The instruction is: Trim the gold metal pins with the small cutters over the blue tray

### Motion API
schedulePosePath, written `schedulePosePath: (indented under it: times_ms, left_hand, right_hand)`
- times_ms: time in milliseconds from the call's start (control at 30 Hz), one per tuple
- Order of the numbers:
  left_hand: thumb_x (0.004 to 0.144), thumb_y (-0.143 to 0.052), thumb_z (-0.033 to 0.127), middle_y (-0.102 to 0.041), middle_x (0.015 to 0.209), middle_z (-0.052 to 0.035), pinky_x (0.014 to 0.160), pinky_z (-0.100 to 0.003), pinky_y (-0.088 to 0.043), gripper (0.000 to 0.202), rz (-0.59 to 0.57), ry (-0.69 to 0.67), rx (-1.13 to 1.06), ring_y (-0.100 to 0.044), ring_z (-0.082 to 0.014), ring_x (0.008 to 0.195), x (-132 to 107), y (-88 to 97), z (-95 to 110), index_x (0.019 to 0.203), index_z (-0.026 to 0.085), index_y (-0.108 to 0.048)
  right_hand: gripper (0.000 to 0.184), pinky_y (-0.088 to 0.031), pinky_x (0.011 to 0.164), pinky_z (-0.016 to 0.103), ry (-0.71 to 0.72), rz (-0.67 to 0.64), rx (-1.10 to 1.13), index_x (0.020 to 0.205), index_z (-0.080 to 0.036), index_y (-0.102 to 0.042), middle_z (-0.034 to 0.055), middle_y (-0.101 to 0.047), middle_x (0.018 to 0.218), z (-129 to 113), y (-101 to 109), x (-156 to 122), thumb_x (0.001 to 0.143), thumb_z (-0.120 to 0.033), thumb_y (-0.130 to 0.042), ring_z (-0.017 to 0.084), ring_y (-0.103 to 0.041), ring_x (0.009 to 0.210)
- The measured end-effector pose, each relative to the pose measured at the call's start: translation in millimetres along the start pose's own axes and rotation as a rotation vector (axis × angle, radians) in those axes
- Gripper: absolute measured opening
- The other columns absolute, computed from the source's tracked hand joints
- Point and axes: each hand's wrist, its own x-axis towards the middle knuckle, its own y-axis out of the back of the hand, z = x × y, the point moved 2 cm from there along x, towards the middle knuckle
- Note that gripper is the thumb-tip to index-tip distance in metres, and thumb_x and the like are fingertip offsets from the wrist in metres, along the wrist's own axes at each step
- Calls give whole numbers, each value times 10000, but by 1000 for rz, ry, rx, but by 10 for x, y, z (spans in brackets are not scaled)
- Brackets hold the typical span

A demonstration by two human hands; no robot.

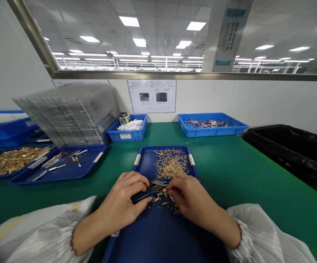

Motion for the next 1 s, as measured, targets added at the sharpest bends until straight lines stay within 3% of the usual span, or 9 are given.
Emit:
schedulePosePath:
  times_ms: [167, 367, 633, 767, 1000]
  left_hand:
    - [723, -635, 179, -620, 832, -25, 763, -394, -384, 101, -92, -85, -38, -529, -211, 808, -14, -7, 39, 668, 165, -551]
    - [745, -627, 176, -625, 858, -30, 820, -410, -367, 66, -54, -135, -33, -507, -218, 861, -29, 9, 68, 713, 156, -572]
    - [779, -590, 216, -611, 831, -41, 747, -390, -384, 90, -117, -138, 52, -503, -203, 787, -44, 13, 73, 711, 159, -571]
    - [773, -596, 214, -614, 839, -38, 741, -382, -385, 95, -101, -132, 45, -511, -200, 786, -39, 21, 78, 701, 159, -568]
    - [746, -620, 182, -624, 871, -46, 784, -387, -395, 70, 2, -176, -28, -532, -212, 845, -31, 27, 91, 693, 156, -582]
  right_hand:
    - [166, -391, 597, 238, -10, 36, 48, 754, -173, -566, 3, -549, 729, -6, 58, -9, 819, -53, -470, 124, -515, 654]
    - [159, -389, 584, 223, -10, 0, 63, 764, -172, -581, 6, -575, 741, 3, 61, -6, 812, -65, -473, 122, -527, 660]
    - [159, -362, 508, 204, -79, -32, 27, 732, -172, -591, -9, -593, 672, 28, 53, -21, 758, -53, -488, 111, -512, 572]
    - [164, -390, 547, 212, -53, -14, 73, 809, -179, -594, -1, -609, 713, 30, 53, -13, 789, -72, -470, 120, -544, 617]
    - [180, -369, 535, 216, -49, 29, 61, 724, -174, -572, -13, -580, 669, -18, 52, 2, 750, -36, -459, 115, -514, 594]
